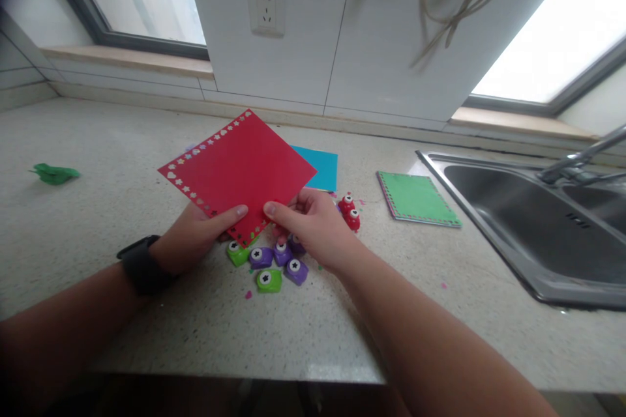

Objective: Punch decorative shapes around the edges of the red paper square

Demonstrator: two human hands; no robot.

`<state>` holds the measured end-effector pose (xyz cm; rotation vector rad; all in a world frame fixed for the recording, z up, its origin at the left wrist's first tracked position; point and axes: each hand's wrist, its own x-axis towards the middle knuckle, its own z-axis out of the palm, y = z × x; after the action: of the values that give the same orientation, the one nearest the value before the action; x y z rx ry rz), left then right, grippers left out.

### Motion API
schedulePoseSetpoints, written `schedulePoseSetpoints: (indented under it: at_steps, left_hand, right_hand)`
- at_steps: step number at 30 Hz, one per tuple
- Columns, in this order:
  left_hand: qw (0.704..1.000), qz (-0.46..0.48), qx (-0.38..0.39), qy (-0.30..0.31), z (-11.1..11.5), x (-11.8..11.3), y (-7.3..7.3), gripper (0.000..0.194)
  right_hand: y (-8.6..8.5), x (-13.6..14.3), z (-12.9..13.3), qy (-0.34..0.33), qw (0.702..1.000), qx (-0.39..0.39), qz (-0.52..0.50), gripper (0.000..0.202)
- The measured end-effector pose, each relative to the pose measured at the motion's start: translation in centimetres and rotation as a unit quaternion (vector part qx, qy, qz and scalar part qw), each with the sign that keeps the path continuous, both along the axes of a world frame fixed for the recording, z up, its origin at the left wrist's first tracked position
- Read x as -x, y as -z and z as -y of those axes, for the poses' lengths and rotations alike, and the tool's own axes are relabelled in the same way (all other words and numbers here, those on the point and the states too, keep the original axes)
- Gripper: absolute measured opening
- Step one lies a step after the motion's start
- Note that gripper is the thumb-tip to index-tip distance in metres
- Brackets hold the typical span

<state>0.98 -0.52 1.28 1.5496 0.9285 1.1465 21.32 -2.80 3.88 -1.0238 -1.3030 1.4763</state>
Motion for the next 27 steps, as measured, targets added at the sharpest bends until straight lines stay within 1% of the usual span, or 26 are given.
schedulePoseSetpoints:
  at_steps: [5,10,13,17,19,21,22,24,27]
  left_hand:
    - [1.0,-0.003,0.0,-0.001,0.0,0.0,-0.1,0.045]
    - [1.0,-0.008,0.008,-0.022,0.1,0.0,0.1,0.035]
    - [0.999,-0.002,0.021,-0.031,0.1,0.0,0.0,0.026]
    - [0.998,0.025,0.045,-0.033,0.2,-0.2,-0.3,0.015]
    - [0.997,0.041,0.049,-0.036,0.3,-0.2,-0.5,0.015]
    - [0.997,0.048,0.055,-0.036,0.3,-0.2,-0.6,0.017]
    - [0.997,0.045,0.062,-0.033,0.3,-0.2,-0.6,0.02]
    - [0.996,0.03,0.078,-0.025,0.2,-0.1,-0.6,0.025]
    - [0.995,0.024,0.092,-0.011,-0.1,0.0,-0.3,0.03]
  right_hand:
    - [-0.4,0.1,0.2,-0.008,1.0,-0.02,0.004,0.036]
    - [-0.1,0.1,0.0,-0.014,0.999,-0.029,0.003,0.031]
    - [0.0,-0.1,-0.1,-0.025,0.999,-0.025,-0.004,0.03]
    - [-0.1,-0.6,-0.3,0.005,1.0,-0.006,-0.026,0.035]
    - [-0.1,-1.1,-0.6,0.024,0.999,-0.008,-0.034,0.035]
    - [0.0,-1.7,-0.9,0.045,0.998,-0.026,-0.027,0.033]
    - [0.0,-2.0,-1.1,0.061,0.997,-0.04,-0.011,0.033]
    - [-0.1,-2.7,-1.4,0.099,0.99,-0.081,0.063,0.033]
    - [-0.5,-3.6,-1.5,0.136,0.954,-0.147,0.224,0.036]
